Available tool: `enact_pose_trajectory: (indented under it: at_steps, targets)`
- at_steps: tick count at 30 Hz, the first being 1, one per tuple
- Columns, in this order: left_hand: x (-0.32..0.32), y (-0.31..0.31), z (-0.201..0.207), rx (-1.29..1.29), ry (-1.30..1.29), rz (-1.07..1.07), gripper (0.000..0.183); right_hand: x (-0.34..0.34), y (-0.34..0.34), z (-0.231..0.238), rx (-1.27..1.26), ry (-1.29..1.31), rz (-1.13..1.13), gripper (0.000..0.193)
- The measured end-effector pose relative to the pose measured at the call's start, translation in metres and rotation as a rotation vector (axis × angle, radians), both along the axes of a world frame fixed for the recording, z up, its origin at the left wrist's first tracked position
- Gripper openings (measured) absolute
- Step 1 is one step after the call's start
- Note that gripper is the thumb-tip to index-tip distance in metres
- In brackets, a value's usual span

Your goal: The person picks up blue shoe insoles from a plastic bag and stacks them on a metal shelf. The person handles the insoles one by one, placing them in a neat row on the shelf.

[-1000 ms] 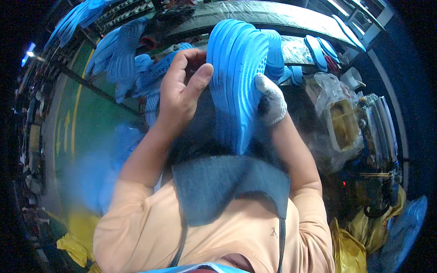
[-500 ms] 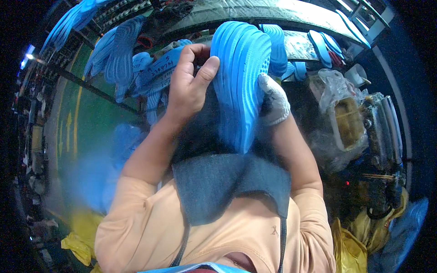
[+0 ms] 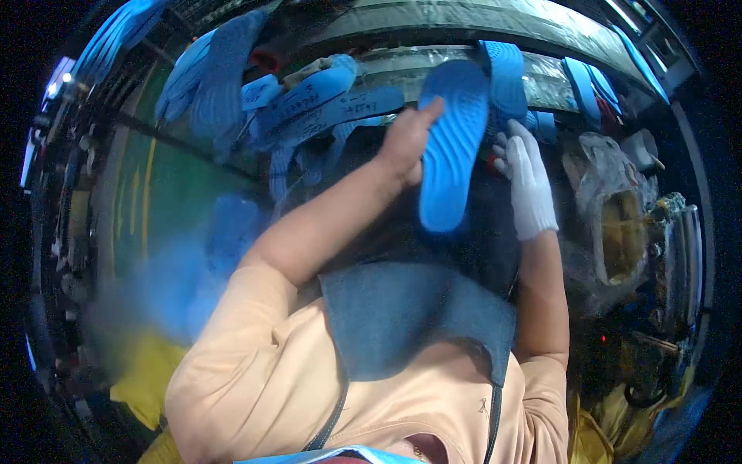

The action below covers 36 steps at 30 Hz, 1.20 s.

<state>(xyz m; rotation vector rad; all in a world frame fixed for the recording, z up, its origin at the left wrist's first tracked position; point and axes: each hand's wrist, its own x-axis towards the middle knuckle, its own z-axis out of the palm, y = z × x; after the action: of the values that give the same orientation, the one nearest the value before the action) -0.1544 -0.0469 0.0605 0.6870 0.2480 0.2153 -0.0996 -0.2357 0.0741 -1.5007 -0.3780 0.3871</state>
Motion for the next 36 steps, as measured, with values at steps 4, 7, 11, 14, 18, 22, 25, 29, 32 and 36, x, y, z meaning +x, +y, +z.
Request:
enact_pose_trajectory:
  at_steps: [4,7,11,14,18,22,25,29,32,36]
  targets:
    - [0.056,0.047,-0.009,-0.070,0.169,0.059,0.032,-0.002,-0.036,0.007,0.075,0.076,0.070,0.052]
    - [0.104,0.076,-0.011,-0.054,0.160,0.066,0.032,-0.007,-0.050,0.000,0.067,0.135,0.080,0.051]
    - [0.152,0.115,-0.039,0.621,0.266,0.163,0.040,-0.020,-0.041,0.002,-0.024,0.135,0.092,0.047]
    - [0.174,0.122,-0.056,1.606,0.583,0.285,0.059,-0.024,-0.038,0.002,-0.107,0.146,0.065,0.042]
    - [0.139,0.087,-0.017,1.671,0.576,0.263,0.073,-0.025,-0.050,-0.003,-0.138,0.126,0.050,0.045]
    - [0.119,0.067,-0.001,1.909,0.545,0.158,0.083,-0.030,-0.050,-0.002,-0.173,0.124,0.031,0.047]
    - [0.125,0.067,-0.008,1.908,0.548,0.188,0.073,-0.039,-0.053,0.005,-0.151,0.083,0.077,0.047]
    - [0.147,0.091,-0.027,1.890,0.458,0.259,0.050,-0.056,-0.062,0.026,-0.161,0.040,0.090,0.046]
    - [0.140,0.109,-0.014,1.867,0.271,0.160,0.052,-0.062,-0.083,0.042,-0.167,0.011,0.027,0.042]
    - [0.064,0.060,0.049,0.568,0.061,-0.299,0.043,-0.077,-0.129,0.082,-0.150,-0.066,-0.031,0.041]
